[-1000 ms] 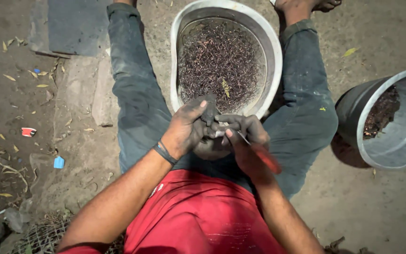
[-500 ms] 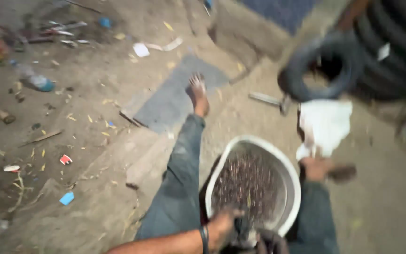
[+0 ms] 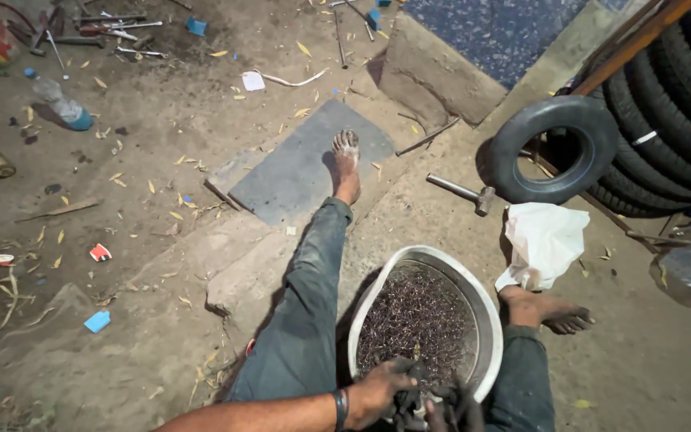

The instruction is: The person sits on the ground with a large basin of shredded dark material between their legs, holding small dark rubber pieces and trimming them with pliers and scissors, dropping trimmed pieces into the basin and occasionally into a second bucket beside them.

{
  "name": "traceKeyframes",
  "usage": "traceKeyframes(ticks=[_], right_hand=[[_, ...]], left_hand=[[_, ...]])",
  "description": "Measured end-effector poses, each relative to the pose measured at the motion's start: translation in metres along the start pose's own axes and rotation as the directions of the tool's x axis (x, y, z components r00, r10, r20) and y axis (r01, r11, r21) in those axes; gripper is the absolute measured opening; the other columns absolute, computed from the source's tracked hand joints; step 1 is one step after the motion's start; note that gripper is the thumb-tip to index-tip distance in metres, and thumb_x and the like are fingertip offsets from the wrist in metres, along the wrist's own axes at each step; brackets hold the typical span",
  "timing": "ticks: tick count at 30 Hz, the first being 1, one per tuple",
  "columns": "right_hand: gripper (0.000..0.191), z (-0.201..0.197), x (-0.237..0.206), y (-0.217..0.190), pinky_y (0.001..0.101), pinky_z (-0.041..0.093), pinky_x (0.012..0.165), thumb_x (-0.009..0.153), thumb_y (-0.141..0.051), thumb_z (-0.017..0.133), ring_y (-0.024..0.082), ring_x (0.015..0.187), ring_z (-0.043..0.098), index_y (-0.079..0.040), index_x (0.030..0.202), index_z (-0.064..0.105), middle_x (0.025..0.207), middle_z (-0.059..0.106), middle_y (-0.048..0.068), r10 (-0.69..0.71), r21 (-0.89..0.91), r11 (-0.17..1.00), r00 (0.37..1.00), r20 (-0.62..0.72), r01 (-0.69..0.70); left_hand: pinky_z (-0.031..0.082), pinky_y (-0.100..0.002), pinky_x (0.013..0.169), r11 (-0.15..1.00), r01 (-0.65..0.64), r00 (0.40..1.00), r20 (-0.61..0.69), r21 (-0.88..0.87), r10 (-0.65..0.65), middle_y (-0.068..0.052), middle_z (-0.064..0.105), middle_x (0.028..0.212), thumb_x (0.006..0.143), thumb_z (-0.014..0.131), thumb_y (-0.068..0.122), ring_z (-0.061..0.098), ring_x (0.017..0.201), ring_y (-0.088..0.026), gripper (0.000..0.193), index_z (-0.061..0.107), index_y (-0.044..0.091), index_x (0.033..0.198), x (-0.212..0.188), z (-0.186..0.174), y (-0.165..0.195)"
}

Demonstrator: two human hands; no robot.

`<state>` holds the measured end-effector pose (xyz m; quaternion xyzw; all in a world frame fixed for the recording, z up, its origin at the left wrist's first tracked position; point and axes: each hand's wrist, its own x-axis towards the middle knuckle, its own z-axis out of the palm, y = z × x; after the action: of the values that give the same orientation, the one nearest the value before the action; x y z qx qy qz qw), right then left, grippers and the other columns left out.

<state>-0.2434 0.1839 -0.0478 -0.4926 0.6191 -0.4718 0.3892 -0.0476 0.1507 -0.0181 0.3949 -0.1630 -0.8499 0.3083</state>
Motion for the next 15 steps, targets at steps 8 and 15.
traceKeyframes(ticks=[8,15], right_hand=[[0.013,0.02,-0.016,-0.024,0.027,0.056,0.059,0.089,-0.01,0.072,0.015,0.063,0.072,-0.002,0.099,0.07,0.074,0.074,0.012,-0.277,-0.309,0.917,0.96,-0.037,0.253],[0.017,0.025,-0.027,-0.038,0.0344,0.054,0.044,0.095,-0.009,0.061,0.022,0.05,0.067,0.003,0.106,0.066,0.072,0.071,0.017,0.314,0.279,0.928,0.92,-0.236,-0.245]], left_hand=[[0.056,-0.033,0.085,0.998,0.01,0.999,0.047,0.057,-0.013,-0.015,0.059,0.137,0.095,0.061,0.021,0.06,0.118,-0.023,0.064,0.042,0.006,0.154,-0.001,-0.002,-0.001],[0.053,-0.034,0.1,0.796,-0.372,0.922,0.289,0.477,0.258,-0.015,0.063,0.135,0.101,0.066,0.023,0.062,0.121,-0.022,0.061,0.044,0.001,0.153,-0.003,-0.001,-0.001]])
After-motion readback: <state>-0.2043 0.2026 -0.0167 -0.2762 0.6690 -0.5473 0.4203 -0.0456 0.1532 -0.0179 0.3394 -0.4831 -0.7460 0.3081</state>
